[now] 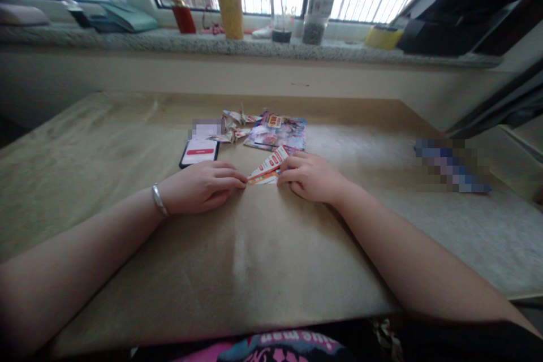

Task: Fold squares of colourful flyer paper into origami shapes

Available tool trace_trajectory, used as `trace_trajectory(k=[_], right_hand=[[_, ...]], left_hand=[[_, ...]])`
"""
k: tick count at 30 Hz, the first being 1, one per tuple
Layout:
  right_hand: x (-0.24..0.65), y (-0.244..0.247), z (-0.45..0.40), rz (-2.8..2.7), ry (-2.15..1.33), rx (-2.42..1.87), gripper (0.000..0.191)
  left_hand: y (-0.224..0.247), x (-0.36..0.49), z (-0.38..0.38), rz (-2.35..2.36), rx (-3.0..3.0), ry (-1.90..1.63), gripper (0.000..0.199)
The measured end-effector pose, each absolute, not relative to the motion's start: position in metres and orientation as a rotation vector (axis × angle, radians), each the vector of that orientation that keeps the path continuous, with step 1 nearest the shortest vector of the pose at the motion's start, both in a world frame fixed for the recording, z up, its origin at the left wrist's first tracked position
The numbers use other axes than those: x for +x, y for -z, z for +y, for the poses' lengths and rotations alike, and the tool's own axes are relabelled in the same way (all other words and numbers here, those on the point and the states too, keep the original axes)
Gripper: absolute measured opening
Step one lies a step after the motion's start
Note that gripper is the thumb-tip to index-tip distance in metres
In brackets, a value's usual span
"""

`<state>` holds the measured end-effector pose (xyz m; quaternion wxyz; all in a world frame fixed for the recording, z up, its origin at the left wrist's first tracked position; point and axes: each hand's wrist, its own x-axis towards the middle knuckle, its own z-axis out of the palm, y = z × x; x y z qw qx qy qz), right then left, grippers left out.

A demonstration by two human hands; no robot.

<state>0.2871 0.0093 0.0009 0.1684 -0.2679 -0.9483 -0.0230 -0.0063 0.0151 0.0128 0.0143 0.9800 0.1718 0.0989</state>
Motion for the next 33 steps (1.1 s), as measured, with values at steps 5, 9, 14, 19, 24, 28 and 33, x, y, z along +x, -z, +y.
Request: trace_trajectory(k=[5,9,14,19,24,28,33], right_hand=[[0.284,0.005,0.008,-2.638,-0.038,-0.746,0.027],[0.276,0.009,0.008,-2.603,-0.091,-0.727,0.024],[0.273,0.006,0.008,-2.628,0.043,-0.714,0.023],[0.277,0.004,0.008,-2.626,0.088,-0.761,0.025],[0.278,0.003,0.008,-2.633,0.107,-0.783,0.024],[0.281,0.001,0.008,-2.657,0.116,-0.783,0.025],[0.285,0.0,0.009,-2.678,0.143,-0.767,0.027]], left_hand=[[-0.015,-0.007,0.017,0.507,3.061,-0.314,0.027],[-0.021,-0.01,0.018,0.484,3.082,-0.275,0.025],[-0.025,-0.013,0.018,0.5,3.067,-0.271,0.024],[-0.021,-0.013,0.017,0.535,3.028,-0.31,0.023],[-0.02,-0.013,0.017,0.556,3.0,-0.348,0.023],[-0.019,-0.013,0.017,0.556,2.994,-0.365,0.021],[-0.017,-0.013,0.019,0.559,2.995,-0.402,0.016]])
